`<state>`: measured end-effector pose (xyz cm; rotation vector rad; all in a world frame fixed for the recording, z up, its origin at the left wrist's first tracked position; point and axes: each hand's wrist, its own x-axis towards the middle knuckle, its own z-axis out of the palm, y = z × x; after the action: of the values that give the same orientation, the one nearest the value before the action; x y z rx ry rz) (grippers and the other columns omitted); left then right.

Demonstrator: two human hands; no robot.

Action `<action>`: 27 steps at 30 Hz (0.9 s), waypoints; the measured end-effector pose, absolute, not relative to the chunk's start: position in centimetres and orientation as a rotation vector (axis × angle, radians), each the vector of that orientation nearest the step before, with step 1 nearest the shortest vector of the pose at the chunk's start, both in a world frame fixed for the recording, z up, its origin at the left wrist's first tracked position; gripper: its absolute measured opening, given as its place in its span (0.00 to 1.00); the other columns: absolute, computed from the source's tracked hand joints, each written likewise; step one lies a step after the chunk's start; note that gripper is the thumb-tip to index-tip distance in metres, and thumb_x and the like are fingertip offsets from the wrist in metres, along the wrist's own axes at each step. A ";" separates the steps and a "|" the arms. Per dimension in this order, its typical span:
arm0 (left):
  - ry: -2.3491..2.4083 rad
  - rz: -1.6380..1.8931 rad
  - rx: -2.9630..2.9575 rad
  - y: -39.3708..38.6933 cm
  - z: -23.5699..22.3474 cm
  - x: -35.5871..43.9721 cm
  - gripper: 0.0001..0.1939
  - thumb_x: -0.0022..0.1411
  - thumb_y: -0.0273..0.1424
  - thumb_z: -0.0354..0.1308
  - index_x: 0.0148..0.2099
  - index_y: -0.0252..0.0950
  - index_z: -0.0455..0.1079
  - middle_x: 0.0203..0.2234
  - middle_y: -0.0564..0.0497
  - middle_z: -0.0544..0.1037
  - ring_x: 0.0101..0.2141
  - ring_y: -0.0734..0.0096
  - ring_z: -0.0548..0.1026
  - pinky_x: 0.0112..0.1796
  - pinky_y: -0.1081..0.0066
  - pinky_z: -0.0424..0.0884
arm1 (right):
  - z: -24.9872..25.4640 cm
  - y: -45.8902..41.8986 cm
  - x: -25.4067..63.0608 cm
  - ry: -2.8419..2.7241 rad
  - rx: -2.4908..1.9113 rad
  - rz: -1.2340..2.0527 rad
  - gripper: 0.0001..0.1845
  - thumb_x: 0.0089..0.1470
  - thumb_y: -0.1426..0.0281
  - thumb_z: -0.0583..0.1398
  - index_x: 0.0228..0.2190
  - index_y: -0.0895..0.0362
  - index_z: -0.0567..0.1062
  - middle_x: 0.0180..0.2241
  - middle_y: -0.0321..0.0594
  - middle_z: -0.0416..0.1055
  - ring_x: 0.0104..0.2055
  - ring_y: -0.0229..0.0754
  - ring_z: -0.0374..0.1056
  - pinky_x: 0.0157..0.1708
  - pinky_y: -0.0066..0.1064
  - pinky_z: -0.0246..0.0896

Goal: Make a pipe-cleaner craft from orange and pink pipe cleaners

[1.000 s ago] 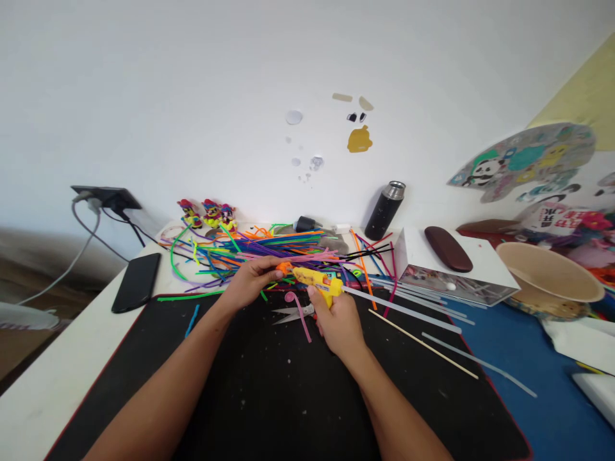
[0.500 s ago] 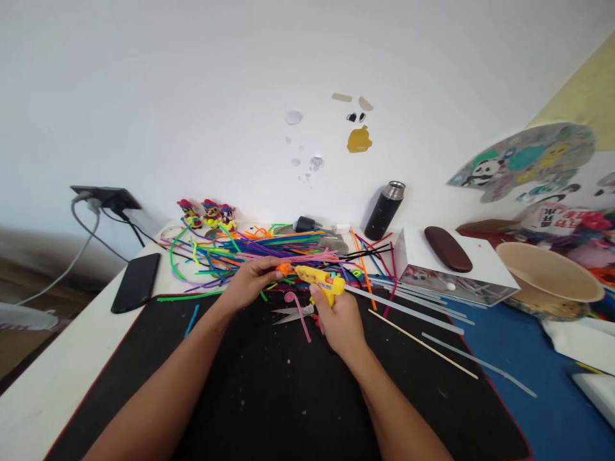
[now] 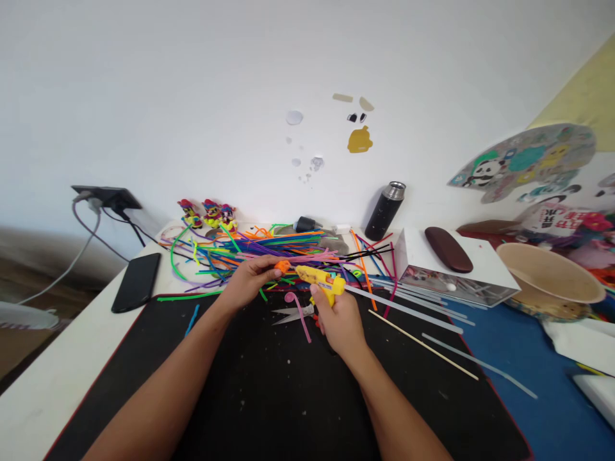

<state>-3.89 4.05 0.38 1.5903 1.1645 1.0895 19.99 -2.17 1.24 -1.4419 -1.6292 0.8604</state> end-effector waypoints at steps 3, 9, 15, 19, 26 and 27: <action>1.170 1.087 1.585 4.0 0.4 -3.9 0.24 0.58 0.50 0.71 0.47 0.38 0.85 0.46 0.43 0.86 0.46 0.52 0.82 0.50 0.58 0.77 | 1.3 -2.2 20.0 -1.630 -1.450 0.861 0.31 0.68 0.46 0.54 0.31 0.56 0.82 0.16 0.40 0.71 0.27 0.48 0.77 0.25 0.29 0.63; 1.163 1.074 1.586 4.0 0.2 -4.0 0.23 0.59 0.49 0.70 0.49 0.38 0.85 0.47 0.44 0.86 0.47 0.51 0.82 0.52 0.57 0.76 | 0.9 -1.9 19.9 -1.614 -1.446 0.858 0.33 0.68 0.44 0.53 0.30 0.56 0.83 0.16 0.41 0.72 0.28 0.49 0.78 0.26 0.29 0.64; 1.167 1.075 1.594 4.1 0.1 -4.0 0.24 0.59 0.50 0.70 0.49 0.37 0.85 0.46 0.44 0.87 0.47 0.51 0.82 0.53 0.57 0.76 | 0.3 -1.8 19.9 -1.609 -1.460 0.840 0.35 0.67 0.42 0.53 0.29 0.57 0.83 0.14 0.40 0.71 0.25 0.47 0.76 0.24 0.28 0.63; 1.169 1.080 1.581 4.0 0.2 -3.9 0.24 0.59 0.50 0.70 0.48 0.38 0.85 0.46 0.43 0.86 0.47 0.52 0.81 0.52 0.58 0.76 | 0.1 -1.8 19.9 -1.608 -1.456 0.847 0.36 0.67 0.41 0.53 0.29 0.56 0.82 0.13 0.38 0.69 0.23 0.47 0.75 0.23 0.28 0.62; 1.156 1.087 1.572 4.0 0.5 -3.9 0.23 0.59 0.49 0.71 0.48 0.38 0.85 0.45 0.44 0.86 0.47 0.52 0.82 0.51 0.58 0.76 | 0.2 -1.8 19.9 -1.608 -1.466 0.844 0.36 0.67 0.40 0.52 0.29 0.56 0.82 0.14 0.40 0.70 0.25 0.48 0.77 0.24 0.29 0.63; 1.156 1.087 1.573 4.0 0.5 -3.9 0.23 0.58 0.49 0.71 0.48 0.38 0.85 0.45 0.44 0.86 0.47 0.51 0.82 0.51 0.58 0.76 | 0.3 -1.8 19.9 -1.615 -1.464 0.841 0.36 0.67 0.41 0.52 0.29 0.56 0.82 0.14 0.40 0.70 0.24 0.48 0.77 0.24 0.29 0.63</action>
<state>-3.93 4.00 0.53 1.5726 1.1561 1.0867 19.88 -1.80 0.27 -1.4643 -1.6148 0.8409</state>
